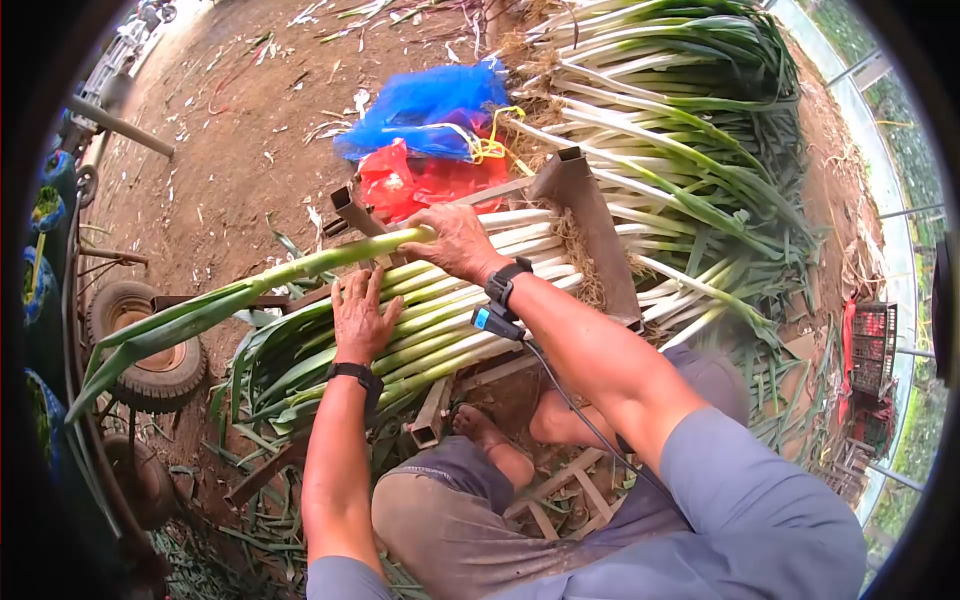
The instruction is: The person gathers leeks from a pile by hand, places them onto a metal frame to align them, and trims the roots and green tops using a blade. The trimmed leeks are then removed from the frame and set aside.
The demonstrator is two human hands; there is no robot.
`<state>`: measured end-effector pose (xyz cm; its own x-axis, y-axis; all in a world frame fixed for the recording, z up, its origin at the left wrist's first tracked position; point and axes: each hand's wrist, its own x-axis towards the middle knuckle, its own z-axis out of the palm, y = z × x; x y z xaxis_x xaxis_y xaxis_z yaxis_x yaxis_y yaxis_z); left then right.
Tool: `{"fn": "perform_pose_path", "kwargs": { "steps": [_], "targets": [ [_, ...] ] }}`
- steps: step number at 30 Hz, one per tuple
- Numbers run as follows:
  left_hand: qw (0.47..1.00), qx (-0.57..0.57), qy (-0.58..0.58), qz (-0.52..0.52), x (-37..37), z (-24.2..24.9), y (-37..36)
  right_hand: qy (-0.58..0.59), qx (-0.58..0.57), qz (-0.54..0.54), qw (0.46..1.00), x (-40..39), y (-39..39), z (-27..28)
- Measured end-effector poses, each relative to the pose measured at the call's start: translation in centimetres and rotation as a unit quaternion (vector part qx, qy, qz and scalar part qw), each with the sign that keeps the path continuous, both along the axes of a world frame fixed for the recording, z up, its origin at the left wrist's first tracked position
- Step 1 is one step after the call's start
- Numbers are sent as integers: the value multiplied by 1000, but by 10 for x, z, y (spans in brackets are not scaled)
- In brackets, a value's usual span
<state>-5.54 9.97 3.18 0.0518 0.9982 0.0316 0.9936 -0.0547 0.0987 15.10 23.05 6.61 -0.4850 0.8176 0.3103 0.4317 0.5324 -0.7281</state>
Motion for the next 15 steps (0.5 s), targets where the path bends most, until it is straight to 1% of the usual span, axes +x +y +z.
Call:
{"fn": "perform_pose_path", "kwargs": {
  "steps": [3, 5, 7, 8, 9, 10, 11, 13, 15],
  "targets": [
    [1000, 13, -19, 16, 9, -2, -7, -42, 22, 0, 999, -9, 11, -22],
    [1000, 14, -6, 10, 10, 4, -10, -44, 28, 36, 998, -11, 12, -35],
    [1000, 12, -6, 11, 13, 13, -12, -97, 11, 43, 994, -11, 8, -56],
    [1000, -6, -17, 15, 13, 15, -14, -123, 17, 37, 992, -10, 2, -63],
    [999, 33, -12, 5, 13, 13, -16, -151, 26, 28, 988, -7, -1, -68],
    [999, 40, -11, 0, 12, 12, -19, -158, 35, 37, 986, -5, -2, -73],
    [999, 48, -13, -7, 12, 14, -20, -150, 37, 34, 987, 0, -5, -64],
    [998, 51, -26, -10, 12, 17, -22, -214, 66, -46, 974, 9, -9, -68],
    [997, 25, -73, -1, 8, 20, -16, -214, 71, -89, 970, 27, -12, -72]
  ]
}}
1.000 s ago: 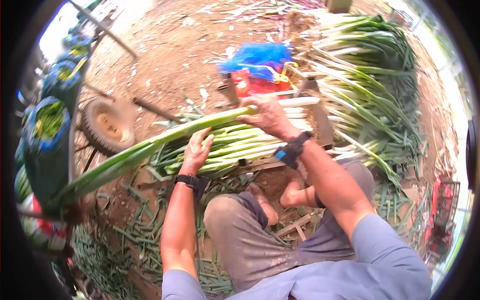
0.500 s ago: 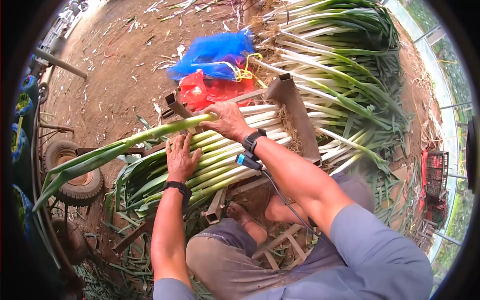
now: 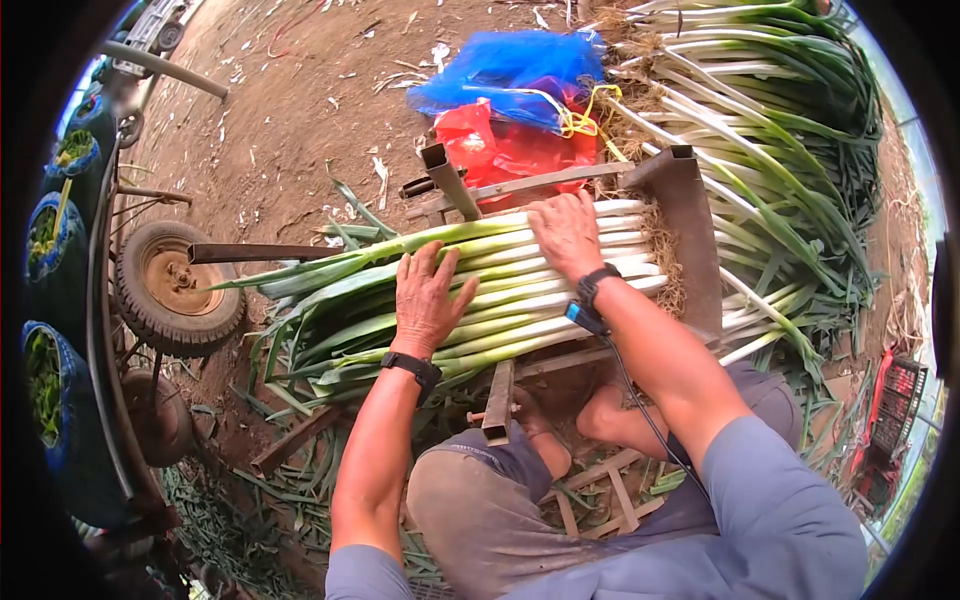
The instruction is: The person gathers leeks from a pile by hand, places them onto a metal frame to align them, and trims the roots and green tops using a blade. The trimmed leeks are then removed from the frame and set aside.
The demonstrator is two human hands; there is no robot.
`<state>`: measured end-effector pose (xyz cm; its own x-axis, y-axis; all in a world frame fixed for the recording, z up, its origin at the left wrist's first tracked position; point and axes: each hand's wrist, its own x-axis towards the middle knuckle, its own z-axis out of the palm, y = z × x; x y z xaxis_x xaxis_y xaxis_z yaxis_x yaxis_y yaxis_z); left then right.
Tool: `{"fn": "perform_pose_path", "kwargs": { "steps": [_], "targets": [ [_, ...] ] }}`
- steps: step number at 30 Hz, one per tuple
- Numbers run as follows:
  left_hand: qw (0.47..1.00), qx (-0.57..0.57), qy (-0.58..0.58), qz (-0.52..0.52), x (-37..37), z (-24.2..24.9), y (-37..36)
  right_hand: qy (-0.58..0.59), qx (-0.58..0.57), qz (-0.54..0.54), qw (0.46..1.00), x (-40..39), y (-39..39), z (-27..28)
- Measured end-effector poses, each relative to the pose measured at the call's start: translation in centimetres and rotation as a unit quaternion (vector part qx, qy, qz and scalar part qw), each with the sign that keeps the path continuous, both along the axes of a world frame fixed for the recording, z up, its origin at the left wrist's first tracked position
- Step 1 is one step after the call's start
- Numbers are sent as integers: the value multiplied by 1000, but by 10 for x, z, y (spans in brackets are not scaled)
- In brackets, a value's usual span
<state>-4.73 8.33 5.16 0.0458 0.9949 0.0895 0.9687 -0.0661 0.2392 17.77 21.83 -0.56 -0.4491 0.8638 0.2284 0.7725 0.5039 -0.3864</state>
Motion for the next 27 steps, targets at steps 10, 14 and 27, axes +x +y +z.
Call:
{"fn": "perform_pose_path", "kwargs": {
  "steps": [10, 14, 27],
  "targets": [
    [996, 4, 68, 53, -3, -14, 27, 61, 25, 30, 997, 15, 0, -5],
    [993, -10, 96, 67, 5, -21, 25, 26, -37, 5, 999, 18, -3, 9],
    [993, -52, 95, 53, -1, -31, 26, 107, -54, 44, 992, 13, 10, 4]
  ]
}}
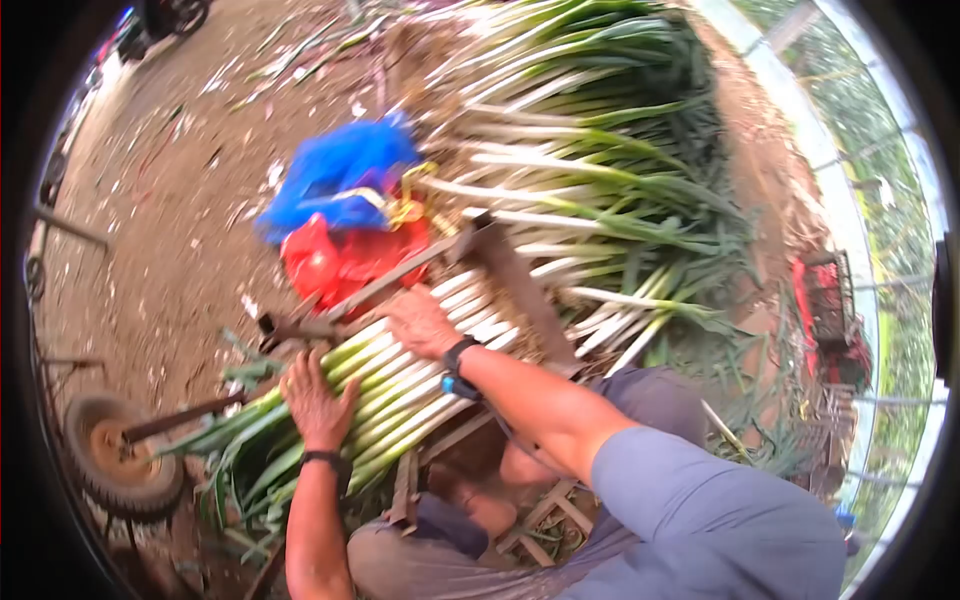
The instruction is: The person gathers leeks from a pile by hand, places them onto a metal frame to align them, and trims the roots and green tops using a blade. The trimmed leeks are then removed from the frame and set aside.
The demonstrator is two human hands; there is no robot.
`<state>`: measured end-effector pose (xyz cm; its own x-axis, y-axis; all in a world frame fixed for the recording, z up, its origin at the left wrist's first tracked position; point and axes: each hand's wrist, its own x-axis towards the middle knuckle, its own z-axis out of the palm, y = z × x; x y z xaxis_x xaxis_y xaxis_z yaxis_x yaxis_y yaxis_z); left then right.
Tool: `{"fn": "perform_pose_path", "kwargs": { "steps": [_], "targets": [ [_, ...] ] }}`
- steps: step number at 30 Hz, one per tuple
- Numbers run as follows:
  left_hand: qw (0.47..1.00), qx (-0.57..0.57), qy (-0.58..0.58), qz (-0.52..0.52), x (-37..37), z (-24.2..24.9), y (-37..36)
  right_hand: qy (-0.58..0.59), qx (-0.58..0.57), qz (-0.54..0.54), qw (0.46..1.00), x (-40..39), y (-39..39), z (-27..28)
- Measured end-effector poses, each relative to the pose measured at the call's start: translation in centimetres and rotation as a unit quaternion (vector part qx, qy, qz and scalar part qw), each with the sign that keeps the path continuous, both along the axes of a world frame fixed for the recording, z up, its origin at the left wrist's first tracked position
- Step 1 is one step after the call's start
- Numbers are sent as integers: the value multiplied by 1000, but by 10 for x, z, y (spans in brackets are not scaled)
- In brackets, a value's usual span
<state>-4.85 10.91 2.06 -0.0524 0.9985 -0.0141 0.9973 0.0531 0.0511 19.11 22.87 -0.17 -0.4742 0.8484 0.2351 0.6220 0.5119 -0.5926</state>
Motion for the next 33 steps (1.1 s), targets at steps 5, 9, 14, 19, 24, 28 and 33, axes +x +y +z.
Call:
{"fn": "perform_pose_path", "kwargs": {
  "steps": [5, 9, 14, 19, 24, 28, 33],
  "targets": [
    [997, -77, -9, 22, 5, 21, 5, -18, -356, 211, 910, 52, 42, 117],
    [998, -68, -6, 8, 1, 17, 5, 34, -492, 153, 857, 146, 66, 208],
    [998, -65, -5, 8, -2, 14, 5, 393, -505, -228, 734, 273, 127, 92],
    [999, -52, -7, -3, -2, 16, 4, 526, -377, -468, 602, 299, 195, 16],
    [999, -37, -5, -5, 0, 16, 4, 518, -406, -472, 586, 302, 226, -12],
    [999, -43, 16, -1, -3, 10, 3, 566, -305, -510, 572, 292, 209, -6],
    [999, -48, 17, -7, -7, 6, 3, 639, -87, -564, 516, 258, 186, 48]
  ]
}}
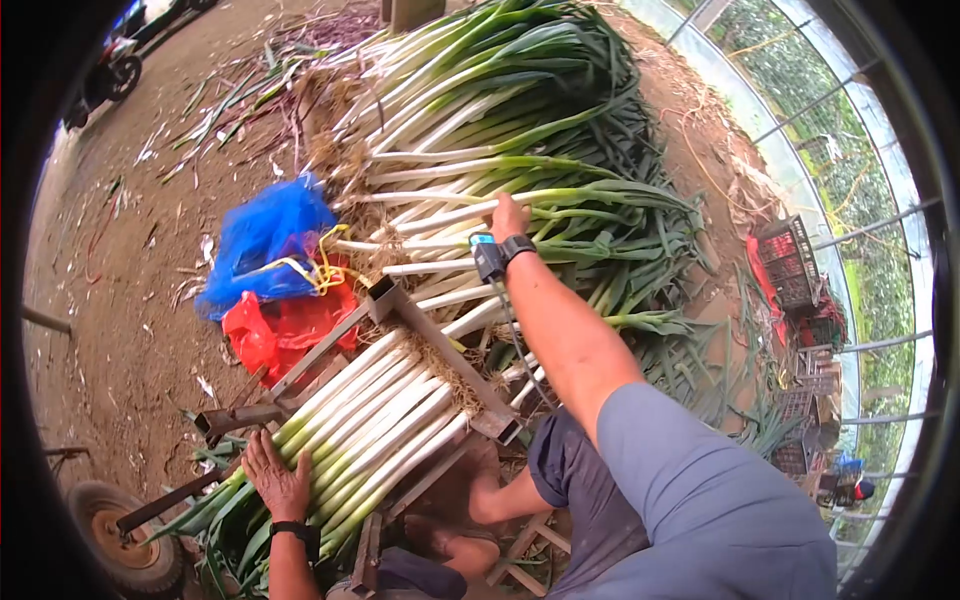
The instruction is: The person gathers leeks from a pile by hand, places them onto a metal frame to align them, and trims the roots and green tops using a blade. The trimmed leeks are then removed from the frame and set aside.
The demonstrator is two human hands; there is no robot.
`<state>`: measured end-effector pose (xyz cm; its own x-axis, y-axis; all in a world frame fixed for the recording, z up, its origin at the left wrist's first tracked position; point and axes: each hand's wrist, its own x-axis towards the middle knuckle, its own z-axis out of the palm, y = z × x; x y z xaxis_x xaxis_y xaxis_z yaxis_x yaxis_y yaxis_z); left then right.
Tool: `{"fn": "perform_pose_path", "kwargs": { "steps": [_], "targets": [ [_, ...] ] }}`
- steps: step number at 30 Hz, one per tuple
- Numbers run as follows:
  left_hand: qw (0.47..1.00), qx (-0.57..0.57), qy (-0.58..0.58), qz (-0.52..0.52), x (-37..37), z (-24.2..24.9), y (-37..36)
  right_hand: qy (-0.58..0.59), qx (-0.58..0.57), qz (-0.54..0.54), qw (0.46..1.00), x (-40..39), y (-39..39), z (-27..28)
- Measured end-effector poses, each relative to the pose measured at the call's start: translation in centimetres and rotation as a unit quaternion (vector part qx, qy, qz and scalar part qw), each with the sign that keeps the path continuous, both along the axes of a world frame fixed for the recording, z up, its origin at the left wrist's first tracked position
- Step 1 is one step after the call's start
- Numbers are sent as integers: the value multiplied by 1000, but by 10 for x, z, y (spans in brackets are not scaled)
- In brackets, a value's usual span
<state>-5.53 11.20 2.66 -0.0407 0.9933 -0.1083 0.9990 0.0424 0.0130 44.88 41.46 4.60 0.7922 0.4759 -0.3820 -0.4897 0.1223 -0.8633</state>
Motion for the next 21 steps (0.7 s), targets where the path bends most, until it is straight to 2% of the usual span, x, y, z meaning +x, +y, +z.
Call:
{"fn": "perform_pose_path", "kwargs": {
  "steps": [2, 4, 5, 6, 8, 10, 11, 12, 13, 14, 15, 16, 18, 20, 21],
  "targets": [
    [1000, 6, 2, -3, -1, -3, 0, 12, 42, 1, 999, -1, -7, 10],
    [1000, 7, -1, 5, -1, -5, 1, 6, 29, -13, 999, -1, -12, 22],
    [1000, 13, -3, 6, -1, -4, 1, -17, 90, 10, 996, 3, -15, 22],
    [1000, 10, -9, 5, 0, -3, 2, 15, 88, 37, 995, -13, -36, 66],
    [999, 17, -28, 6, 2, 0, 2, 50, 170, 0, 984, -33, -48, 101],
    [997, 50, -50, -9, 4, 0, 1, 52, 179, 110, 976, -34, -70, 123],
    [997, 53, -60, 8, 8, 5, 1, 33, 253, 198, 946, -60, -104, 162],
    [994, 51, -89, 24, 9, 9, 0, 38, 307, 243, 920, -78, -124, 177],
    [993, 58, -96, 26, 7, 6, 0, 20, 362, 212, 908, -115, -149, 202],
    [996, 57, -61, 33, 9, 5, 0, -35, 391, 262, 882, -141, -177, 213],
    [996, 65, -45, 36, 7, -3, 0, -76, 370, 290, 879, -163, -202, 220],
    [996, 73, -36, 29, 5, -8, 0, -114, 379, 335, 855, -183, -221, 223],
    [996, 72, -41, 29, 7, -5, 0, -210, 360, 399, 817, -213, -243, 206],
    [996, 70, -46, 41, 8, -3, 1, -335, 256, 471, 775, -219, -258, 176],
    [995, 74, -53, 41, 8, -1, 2, -427, 286, 464, 722, -224, -255, 155]
  ]
}}
